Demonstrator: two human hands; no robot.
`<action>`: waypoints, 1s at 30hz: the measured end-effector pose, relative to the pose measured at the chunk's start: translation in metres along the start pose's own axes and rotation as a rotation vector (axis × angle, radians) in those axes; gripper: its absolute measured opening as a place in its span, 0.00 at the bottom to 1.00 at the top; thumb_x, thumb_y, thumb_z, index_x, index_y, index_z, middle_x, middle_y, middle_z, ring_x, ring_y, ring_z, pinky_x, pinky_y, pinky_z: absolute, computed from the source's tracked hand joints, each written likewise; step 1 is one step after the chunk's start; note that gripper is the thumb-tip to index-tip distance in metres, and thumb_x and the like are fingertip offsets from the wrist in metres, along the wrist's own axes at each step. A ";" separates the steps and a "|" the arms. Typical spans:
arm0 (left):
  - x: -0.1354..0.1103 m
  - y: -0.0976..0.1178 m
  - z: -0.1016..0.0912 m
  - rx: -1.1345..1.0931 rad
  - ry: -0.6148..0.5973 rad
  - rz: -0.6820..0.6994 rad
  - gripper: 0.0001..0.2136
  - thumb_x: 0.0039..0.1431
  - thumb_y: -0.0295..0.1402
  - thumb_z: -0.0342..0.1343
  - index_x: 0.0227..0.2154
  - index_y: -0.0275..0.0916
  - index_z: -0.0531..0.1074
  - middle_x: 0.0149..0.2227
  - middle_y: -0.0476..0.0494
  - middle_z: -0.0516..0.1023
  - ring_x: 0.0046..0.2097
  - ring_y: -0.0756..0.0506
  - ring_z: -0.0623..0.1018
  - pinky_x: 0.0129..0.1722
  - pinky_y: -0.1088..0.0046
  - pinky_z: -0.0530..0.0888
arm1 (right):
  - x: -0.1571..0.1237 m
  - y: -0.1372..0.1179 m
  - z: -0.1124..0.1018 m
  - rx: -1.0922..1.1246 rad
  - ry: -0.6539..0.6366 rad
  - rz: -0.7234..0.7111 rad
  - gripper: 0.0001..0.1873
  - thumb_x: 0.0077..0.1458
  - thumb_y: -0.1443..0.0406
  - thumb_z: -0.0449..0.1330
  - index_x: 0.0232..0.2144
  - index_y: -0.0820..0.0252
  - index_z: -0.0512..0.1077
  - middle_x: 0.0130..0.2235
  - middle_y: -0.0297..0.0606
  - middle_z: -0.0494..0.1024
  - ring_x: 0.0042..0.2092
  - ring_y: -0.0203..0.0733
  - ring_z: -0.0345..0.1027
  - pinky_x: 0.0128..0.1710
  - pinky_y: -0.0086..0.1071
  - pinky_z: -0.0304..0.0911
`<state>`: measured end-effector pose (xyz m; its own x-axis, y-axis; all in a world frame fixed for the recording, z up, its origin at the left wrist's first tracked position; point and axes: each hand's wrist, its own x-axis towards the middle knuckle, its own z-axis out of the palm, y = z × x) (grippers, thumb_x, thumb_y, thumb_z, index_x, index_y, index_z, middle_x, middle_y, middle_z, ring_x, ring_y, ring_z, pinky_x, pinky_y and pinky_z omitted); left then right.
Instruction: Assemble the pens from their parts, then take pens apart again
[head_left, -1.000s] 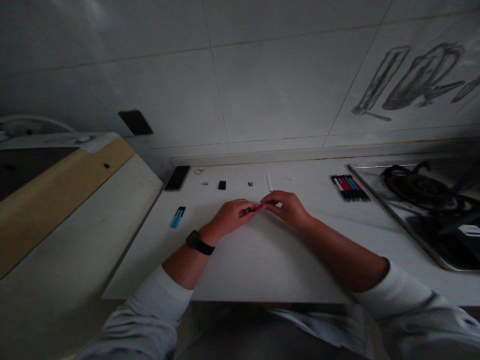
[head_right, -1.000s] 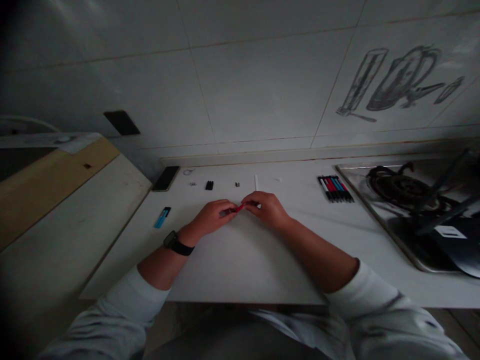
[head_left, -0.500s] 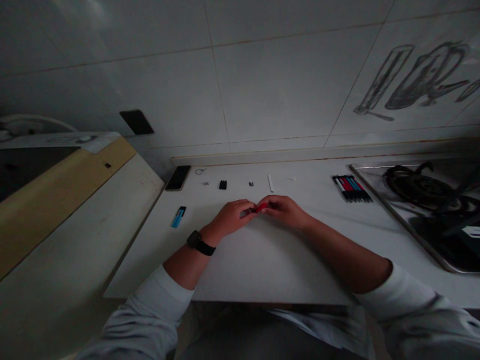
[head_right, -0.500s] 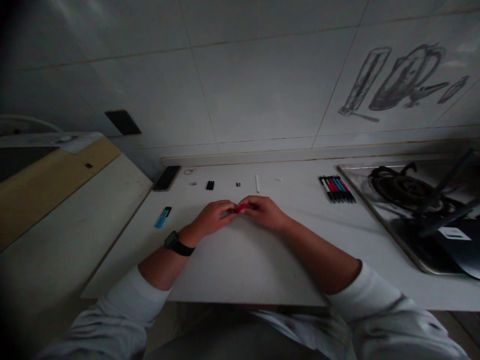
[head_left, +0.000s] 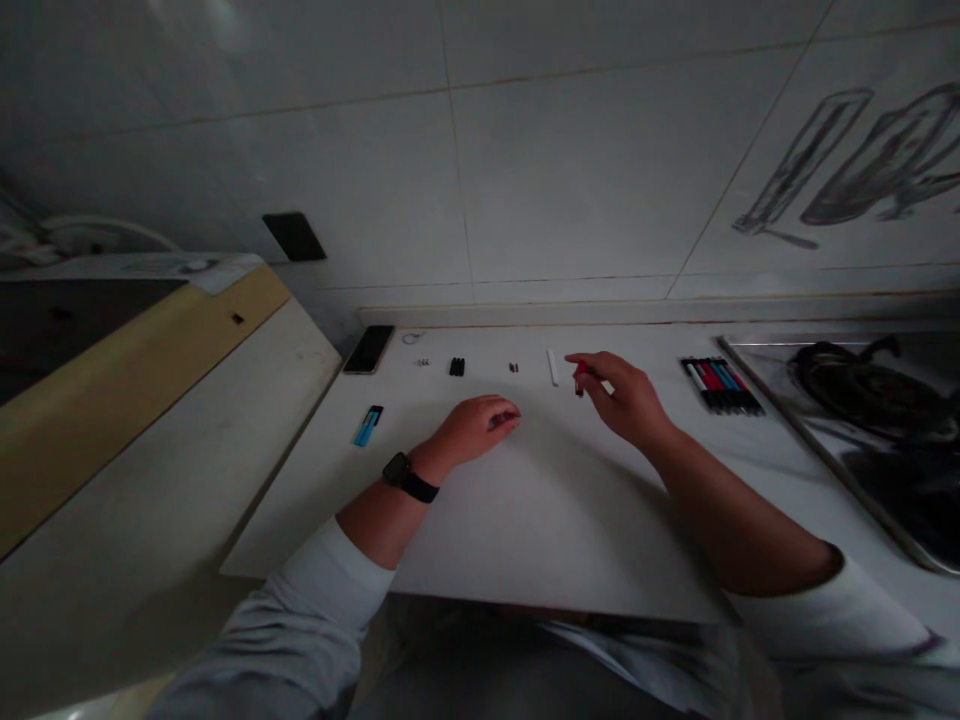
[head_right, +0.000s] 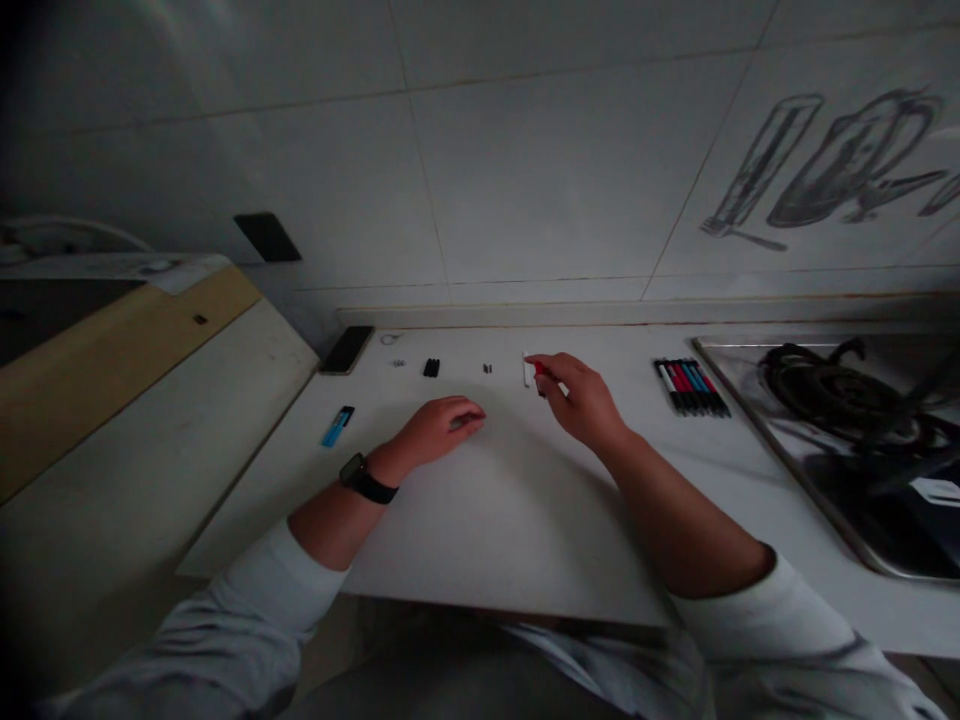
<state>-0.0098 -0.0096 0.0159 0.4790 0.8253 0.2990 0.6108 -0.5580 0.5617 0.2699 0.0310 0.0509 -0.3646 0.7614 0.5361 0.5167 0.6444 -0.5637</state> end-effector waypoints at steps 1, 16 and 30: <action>0.000 0.000 0.000 -0.001 -0.004 0.000 0.07 0.68 0.33 0.56 0.43 0.40 0.78 0.40 0.45 0.81 0.39 0.48 0.79 0.42 0.70 0.75 | 0.000 0.001 -0.004 -0.111 -0.061 -0.020 0.19 0.69 0.60 0.52 0.56 0.56 0.75 0.44 0.44 0.80 0.45 0.45 0.74 0.48 0.38 0.68; 0.002 -0.010 -0.005 0.089 0.060 -0.044 0.07 0.68 0.33 0.55 0.43 0.41 0.78 0.42 0.45 0.82 0.38 0.47 0.79 0.43 0.68 0.75 | -0.008 0.046 -0.001 -0.638 -0.552 0.168 0.12 0.63 0.64 0.57 0.42 0.54 0.81 0.43 0.43 0.81 0.42 0.46 0.74 0.40 0.35 0.64; -0.008 -0.110 -0.056 0.620 0.431 -0.531 0.21 0.63 0.34 0.58 0.59 0.40 0.72 0.61 0.33 0.69 0.62 0.34 0.68 0.64 0.55 0.62 | -0.002 0.015 0.005 -0.536 -0.355 -0.003 0.15 0.67 0.60 0.56 0.46 0.58 0.80 0.47 0.46 0.81 0.47 0.49 0.73 0.51 0.40 0.65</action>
<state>-0.1165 0.0499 -0.0049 -0.1606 0.8779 0.4512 0.9712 0.0591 0.2307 0.2747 0.0391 0.0385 -0.5534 0.7962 0.2447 0.7973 0.5913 -0.1208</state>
